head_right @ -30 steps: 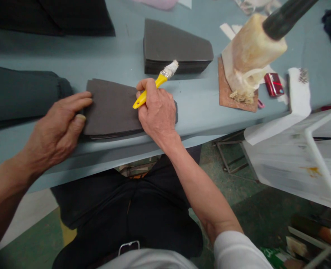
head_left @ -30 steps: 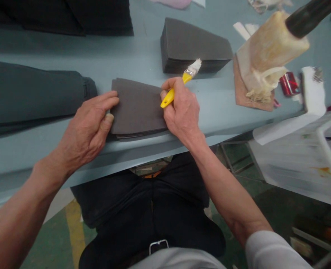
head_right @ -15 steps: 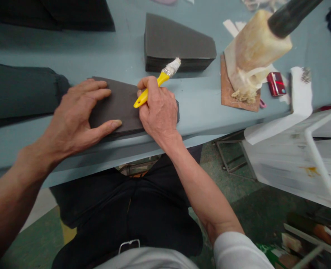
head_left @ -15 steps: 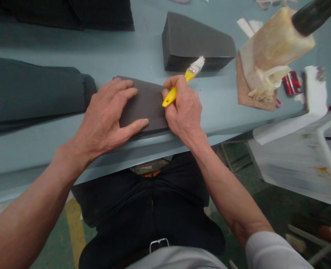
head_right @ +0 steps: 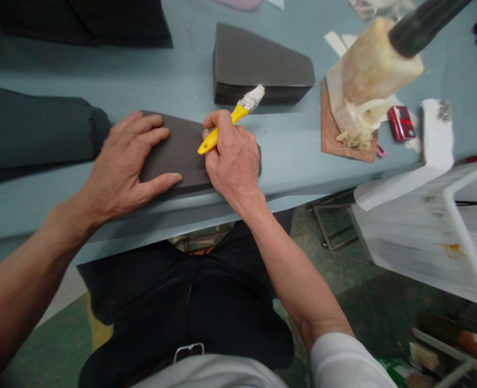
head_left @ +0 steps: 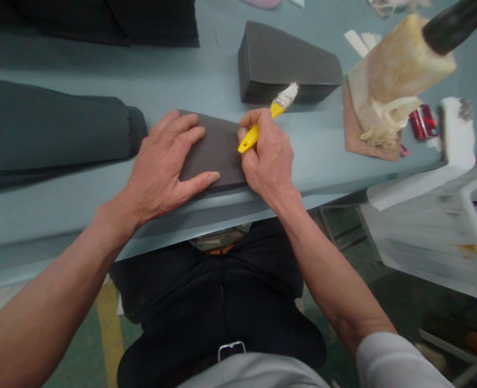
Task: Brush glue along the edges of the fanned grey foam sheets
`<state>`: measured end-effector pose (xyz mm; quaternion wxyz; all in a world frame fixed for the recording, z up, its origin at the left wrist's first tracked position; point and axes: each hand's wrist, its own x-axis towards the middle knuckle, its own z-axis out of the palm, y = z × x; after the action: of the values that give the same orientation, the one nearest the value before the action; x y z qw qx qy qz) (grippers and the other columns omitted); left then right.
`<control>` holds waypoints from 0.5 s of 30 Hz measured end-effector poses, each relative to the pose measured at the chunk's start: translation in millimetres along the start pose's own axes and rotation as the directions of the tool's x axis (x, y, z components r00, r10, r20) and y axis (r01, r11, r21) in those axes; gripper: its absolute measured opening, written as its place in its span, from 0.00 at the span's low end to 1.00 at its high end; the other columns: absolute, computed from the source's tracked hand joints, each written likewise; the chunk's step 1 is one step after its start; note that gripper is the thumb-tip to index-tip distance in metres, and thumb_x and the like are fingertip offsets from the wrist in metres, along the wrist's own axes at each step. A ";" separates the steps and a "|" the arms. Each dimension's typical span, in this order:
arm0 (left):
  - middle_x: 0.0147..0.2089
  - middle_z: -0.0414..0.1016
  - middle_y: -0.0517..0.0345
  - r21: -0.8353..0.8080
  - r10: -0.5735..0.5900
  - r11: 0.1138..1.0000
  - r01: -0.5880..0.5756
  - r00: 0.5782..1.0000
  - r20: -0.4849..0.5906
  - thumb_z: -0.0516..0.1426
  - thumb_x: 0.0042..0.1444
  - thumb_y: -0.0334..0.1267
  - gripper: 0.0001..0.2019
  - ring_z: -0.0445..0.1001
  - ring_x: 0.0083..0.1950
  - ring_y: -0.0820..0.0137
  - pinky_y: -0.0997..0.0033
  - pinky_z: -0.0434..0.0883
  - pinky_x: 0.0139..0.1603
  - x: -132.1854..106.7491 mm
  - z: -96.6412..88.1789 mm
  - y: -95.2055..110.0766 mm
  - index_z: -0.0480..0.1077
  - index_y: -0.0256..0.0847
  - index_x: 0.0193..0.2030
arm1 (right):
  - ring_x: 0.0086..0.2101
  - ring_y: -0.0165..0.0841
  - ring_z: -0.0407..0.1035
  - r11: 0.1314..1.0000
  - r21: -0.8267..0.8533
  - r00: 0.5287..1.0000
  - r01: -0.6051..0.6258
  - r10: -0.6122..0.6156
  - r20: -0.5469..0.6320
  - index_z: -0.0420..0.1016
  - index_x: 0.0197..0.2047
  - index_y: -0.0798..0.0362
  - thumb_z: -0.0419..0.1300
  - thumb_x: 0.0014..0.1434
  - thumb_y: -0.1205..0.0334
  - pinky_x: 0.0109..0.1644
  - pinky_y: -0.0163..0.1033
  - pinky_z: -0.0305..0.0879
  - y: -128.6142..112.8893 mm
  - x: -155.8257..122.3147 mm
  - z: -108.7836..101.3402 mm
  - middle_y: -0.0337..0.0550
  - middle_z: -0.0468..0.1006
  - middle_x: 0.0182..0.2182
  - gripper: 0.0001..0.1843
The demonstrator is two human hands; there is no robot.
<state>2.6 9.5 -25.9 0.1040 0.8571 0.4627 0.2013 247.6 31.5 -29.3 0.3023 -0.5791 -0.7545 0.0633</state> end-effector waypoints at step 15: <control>0.84 0.61 0.48 -0.015 -0.061 0.998 0.061 0.998 0.015 0.49 0.71 0.68 0.39 0.54 0.87 0.52 0.42 0.53 0.89 0.7 -1.6 3.4 0.63 0.42 0.77 | 0.46 0.49 0.79 1.000 0.016 1.000 -0.014 0.014 0.002 0.68 0.54 0.43 0.55 0.77 0.55 0.57 0.55 0.72 -1.4 -0.8 -1.2 0.48 0.82 0.44 0.06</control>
<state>4.8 8.1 -23.0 0.1203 0.8432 0.4862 0.1953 247.2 30.0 -28.0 0.3057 -0.5821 -0.7501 0.0719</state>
